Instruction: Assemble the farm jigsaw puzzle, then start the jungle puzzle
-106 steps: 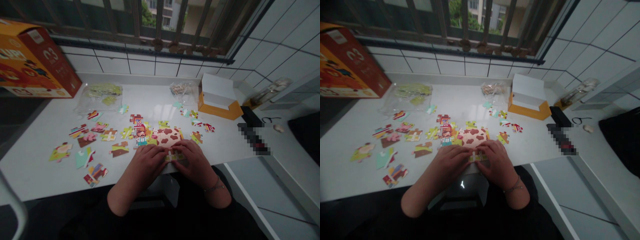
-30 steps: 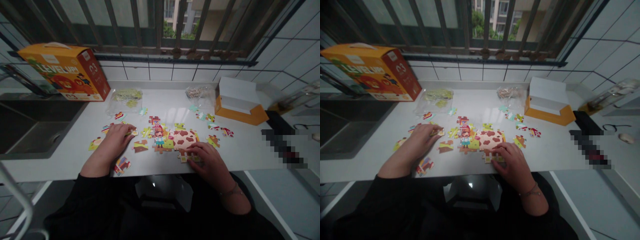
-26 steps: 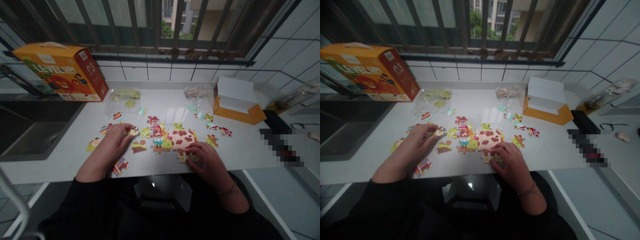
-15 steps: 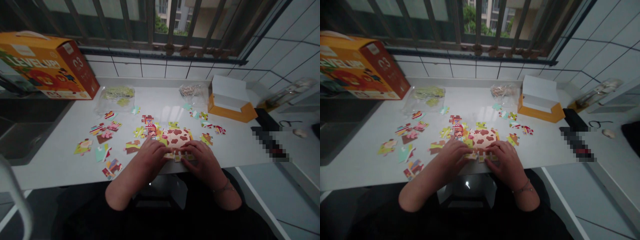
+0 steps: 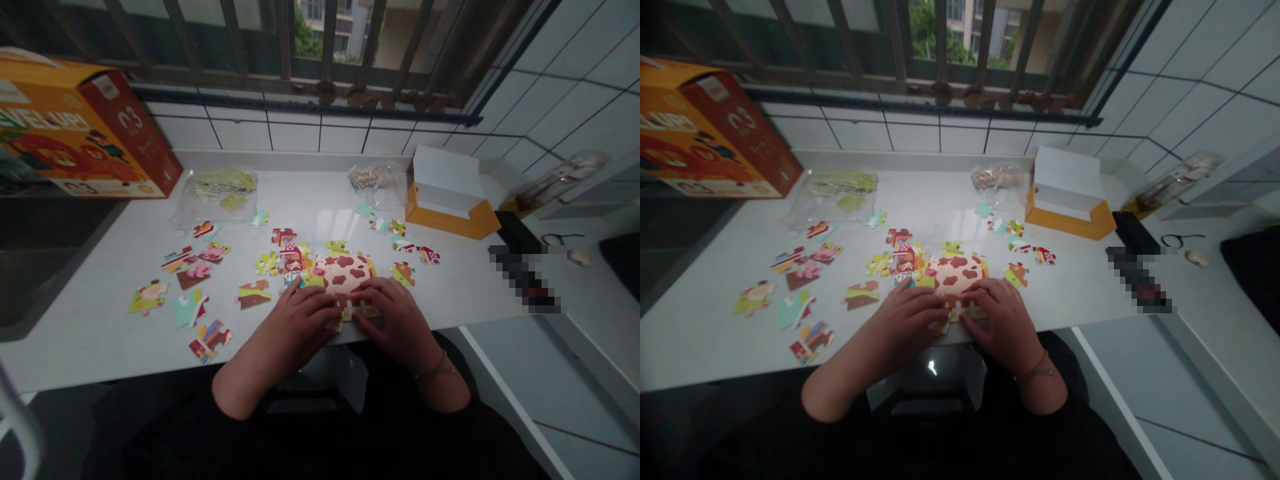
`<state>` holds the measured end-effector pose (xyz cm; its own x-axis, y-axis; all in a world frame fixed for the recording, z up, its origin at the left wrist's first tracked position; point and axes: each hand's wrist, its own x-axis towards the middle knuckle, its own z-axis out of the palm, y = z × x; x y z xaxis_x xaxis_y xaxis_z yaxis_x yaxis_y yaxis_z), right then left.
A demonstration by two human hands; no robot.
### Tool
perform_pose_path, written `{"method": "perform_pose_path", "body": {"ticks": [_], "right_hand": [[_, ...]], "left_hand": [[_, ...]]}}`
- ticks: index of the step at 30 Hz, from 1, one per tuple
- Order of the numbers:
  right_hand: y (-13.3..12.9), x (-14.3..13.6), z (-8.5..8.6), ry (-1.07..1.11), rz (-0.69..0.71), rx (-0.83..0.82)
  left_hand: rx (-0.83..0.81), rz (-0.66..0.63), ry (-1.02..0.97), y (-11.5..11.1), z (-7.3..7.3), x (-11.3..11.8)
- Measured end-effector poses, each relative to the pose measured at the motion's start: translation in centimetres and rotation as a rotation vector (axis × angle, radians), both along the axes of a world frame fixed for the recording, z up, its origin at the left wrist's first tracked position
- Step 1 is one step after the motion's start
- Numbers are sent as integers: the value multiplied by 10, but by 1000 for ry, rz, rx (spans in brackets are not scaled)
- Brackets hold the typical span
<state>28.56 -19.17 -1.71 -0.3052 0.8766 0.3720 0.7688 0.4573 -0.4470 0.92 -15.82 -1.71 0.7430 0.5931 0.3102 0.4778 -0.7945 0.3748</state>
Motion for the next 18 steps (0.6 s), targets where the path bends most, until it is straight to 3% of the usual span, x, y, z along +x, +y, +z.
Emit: {"method": "perform_pose_path", "body": {"ticks": [18], "right_hand": [[-1, -1, 2, 2, 0, -18]], "left_hand": [[-141, -17, -76, 6, 2, -1]]}}
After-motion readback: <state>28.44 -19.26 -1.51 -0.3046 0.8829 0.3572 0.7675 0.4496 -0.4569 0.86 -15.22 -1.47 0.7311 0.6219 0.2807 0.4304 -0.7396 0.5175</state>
